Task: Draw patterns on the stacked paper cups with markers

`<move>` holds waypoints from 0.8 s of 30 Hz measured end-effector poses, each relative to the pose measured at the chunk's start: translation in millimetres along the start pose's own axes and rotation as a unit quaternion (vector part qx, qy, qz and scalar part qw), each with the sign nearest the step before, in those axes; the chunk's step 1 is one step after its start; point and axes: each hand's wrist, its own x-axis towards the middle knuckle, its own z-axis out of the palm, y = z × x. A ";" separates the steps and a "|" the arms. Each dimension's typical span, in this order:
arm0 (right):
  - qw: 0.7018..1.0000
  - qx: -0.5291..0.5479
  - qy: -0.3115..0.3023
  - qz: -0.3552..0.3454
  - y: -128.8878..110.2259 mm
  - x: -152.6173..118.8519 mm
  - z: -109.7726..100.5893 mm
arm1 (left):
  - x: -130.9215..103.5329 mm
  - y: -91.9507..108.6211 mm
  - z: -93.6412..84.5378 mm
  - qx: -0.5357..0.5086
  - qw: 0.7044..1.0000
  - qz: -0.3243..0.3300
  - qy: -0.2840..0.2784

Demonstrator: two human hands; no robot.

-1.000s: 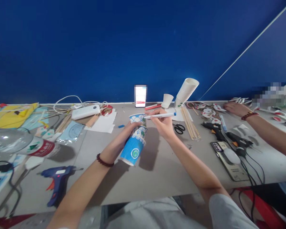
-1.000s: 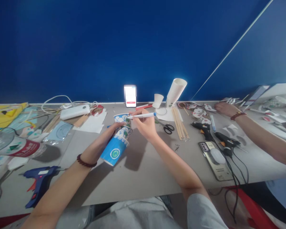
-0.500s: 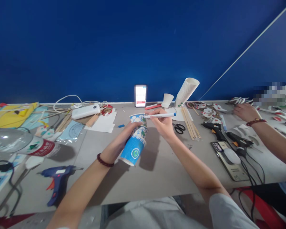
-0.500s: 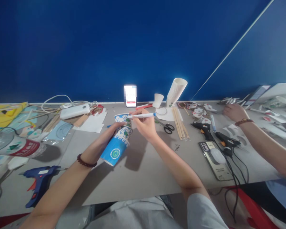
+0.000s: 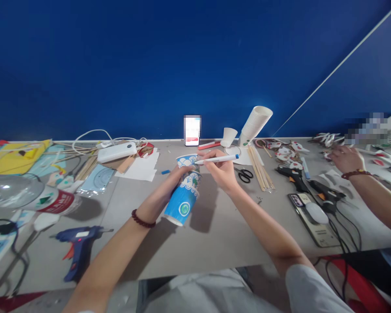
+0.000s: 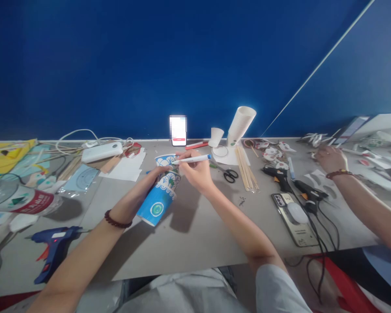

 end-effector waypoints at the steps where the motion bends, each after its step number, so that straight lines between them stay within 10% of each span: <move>1: 1.000 0.009 0.002 -0.003 -0.3 0.4 -0.3 | -0.7 0.2 0.3 0.001 1.000 -0.001 0.001; 24: 1.000 -0.001 0.008 0.001 -2.5 1.1 -0.2 | -1.0 0.0 2.0 0.012 1.000 0.009 -0.003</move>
